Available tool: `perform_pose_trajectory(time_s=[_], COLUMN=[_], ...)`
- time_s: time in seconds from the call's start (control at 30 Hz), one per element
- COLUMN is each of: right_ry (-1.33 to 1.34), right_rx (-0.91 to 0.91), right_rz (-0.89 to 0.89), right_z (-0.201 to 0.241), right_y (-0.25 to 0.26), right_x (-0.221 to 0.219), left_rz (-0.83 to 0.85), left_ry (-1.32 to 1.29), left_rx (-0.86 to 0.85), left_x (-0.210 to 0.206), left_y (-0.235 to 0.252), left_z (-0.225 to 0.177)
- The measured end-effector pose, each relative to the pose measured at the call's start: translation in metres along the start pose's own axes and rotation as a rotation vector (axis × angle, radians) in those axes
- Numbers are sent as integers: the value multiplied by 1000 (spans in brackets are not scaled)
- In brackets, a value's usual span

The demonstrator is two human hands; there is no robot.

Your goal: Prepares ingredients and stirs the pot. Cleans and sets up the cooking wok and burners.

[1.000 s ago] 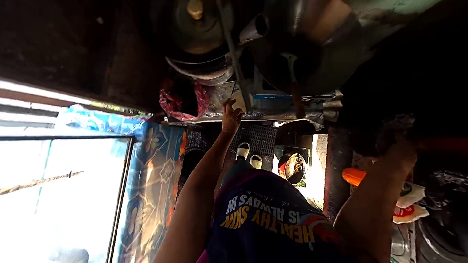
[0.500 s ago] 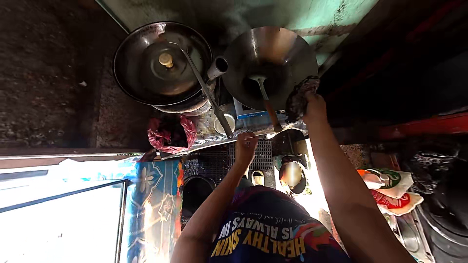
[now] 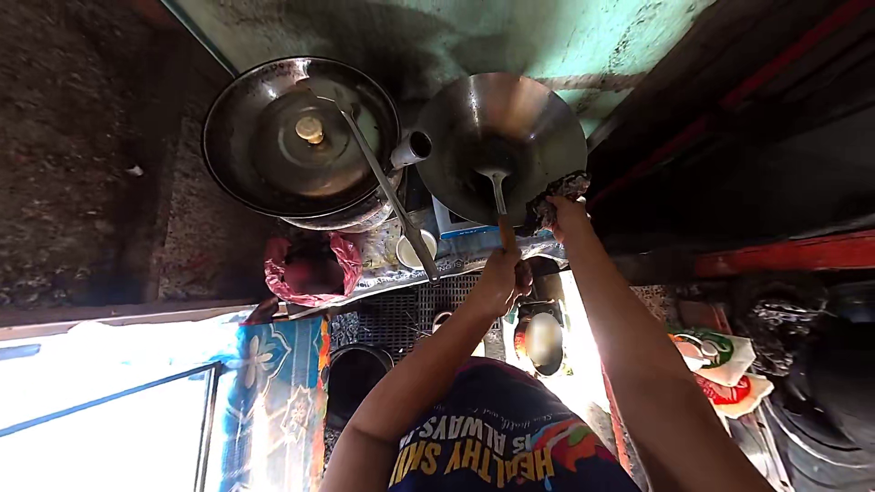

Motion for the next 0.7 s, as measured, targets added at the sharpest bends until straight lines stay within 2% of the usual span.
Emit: perform_pose_trajectory(time_s=[0.13,0.27,0.37,0.53,0.63,0.7], right_ry=[135,232,170,35,159,323], right_rx=[74,176,237,296,246,181], right_rz=[-27,-99,-223,-338,-338,-291], right_z=[-8,-11,11,74,95,93], right_y=[3,7,6,11,24,38], right_x=[3,6,25,74,103,116], left_rz=[100,178,189,211,253,274], left_ry=[129,234,261,295,305,331], left_rx=[13,-70,-96,-115,-134,-130], left_x=[-4,-13,-20,-40,-64,-81], left_y=[-17,-22,-14,6,24,32], left_z=[-6,-24,-29,-34,-38,-43])
Point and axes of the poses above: each hand's wrist, its own y-axis towards the middle knuckle, its own x-axis out of the back of the hand, z = x × y, the point moved 8 cm from there along y, towards the middle knuckle, and after that the axes turned 3 degrees about -x, right-handed, at the moved point
